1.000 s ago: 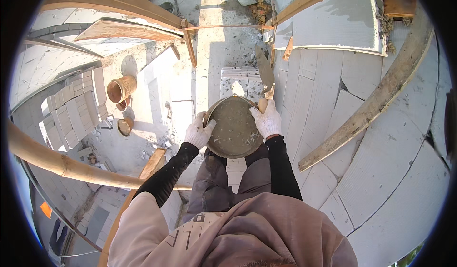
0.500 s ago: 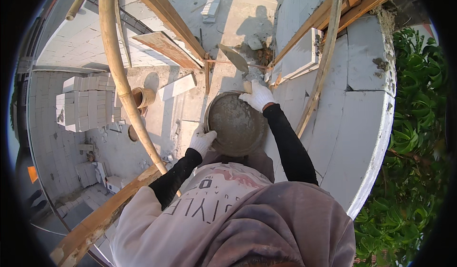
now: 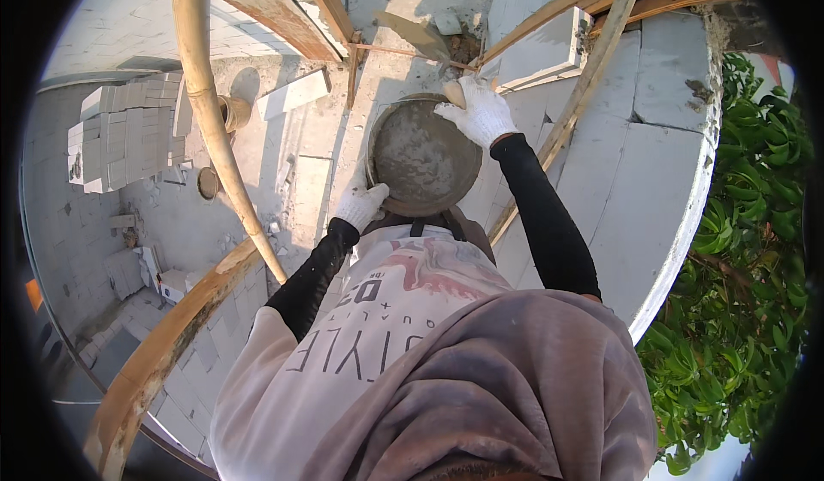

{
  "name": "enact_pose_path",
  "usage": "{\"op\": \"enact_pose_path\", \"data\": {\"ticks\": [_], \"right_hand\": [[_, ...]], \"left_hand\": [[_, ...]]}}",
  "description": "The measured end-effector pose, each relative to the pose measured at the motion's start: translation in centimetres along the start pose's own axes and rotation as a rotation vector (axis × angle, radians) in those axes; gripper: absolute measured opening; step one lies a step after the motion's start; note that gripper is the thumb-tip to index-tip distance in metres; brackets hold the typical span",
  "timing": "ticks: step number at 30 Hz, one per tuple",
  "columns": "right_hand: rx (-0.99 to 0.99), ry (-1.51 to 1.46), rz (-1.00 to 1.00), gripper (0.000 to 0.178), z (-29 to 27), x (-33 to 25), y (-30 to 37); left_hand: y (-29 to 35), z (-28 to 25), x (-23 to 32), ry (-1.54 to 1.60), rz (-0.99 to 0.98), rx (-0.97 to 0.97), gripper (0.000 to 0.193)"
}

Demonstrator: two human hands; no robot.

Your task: The person scoops mortar from a bucket with a trowel and applies it to a white wall, smoothing the surface. They repeatedly transfer mortar from the bucket to the wall, working along a section of the wall near wooden scaffolding.

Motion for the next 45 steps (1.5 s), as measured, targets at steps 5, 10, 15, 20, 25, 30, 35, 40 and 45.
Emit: {"op": "enact_pose_path", "data": {"ticks": [5, 10, 15, 20, 25, 30, 35, 40, 45], "right_hand": [[0.038, 0.199, 0.228, 0.041, -9.9, 2.1, 9.6], [-0.157, 0.442, 0.237, 0.032, -10.2, 2.2, 13.5], [-0.368, 0.487, 0.124, 0.038, -3.9, 3.9, 10.4], [-0.512, 0.386, 0.008, 0.048, 1.1, 4.2, 11.1], [-0.671, 0.356, -0.029, 0.045, 2.1, 1.2, 11.8], [-0.617, 0.086, -0.108, 0.043, 7.4, -0.2, 14.0], [-0.554, -0.068, -0.09, 0.046, 6.4, -0.2, 15.4], [-0.533, -0.112, -0.066, 0.047, 7.0, 0.7, 15.5], [-0.548, -0.184, 0.054, 0.046, 5.4, 0.5, 16.8]], "left_hand": [[0.5, 1.4, 0.6, 0.218, -0.05, 0.015, 0.08], [-0.1, 2.8, -0.1, 0.304, 0.143, 0.071, 0.085], [0.2, 3.9, -0.7, 0.147, 0.334, 0.096, 0.083], [1.6, 3.5, 0.8, 0.094, 0.211, 0.154, 0.084], [1.5, 3.0, -2.2, -0.019, 0.332, 0.186, 0.085], [1.5, 2.9, -1.9, -0.005, 0.344, 0.174, 0.083], [2.1, 3.2, 1.0, 0.174, 0.239, 0.062, 0.094], [0.2, 3.4, -1.7, 0.445, 0.198, 0.019, 0.093], [0.8, 3.3, -1.2, 0.514, 0.159, -0.029, 0.093]]}}
Point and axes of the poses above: each hand's wrist, its own y-axis away from the middle knuckle, its own z-axis out of the palm, x = y × z, the point moved 9 cm from there along -y, towards the middle knuckle, and after that the axes turned 6 degrees about z, right-handed, at the moved point
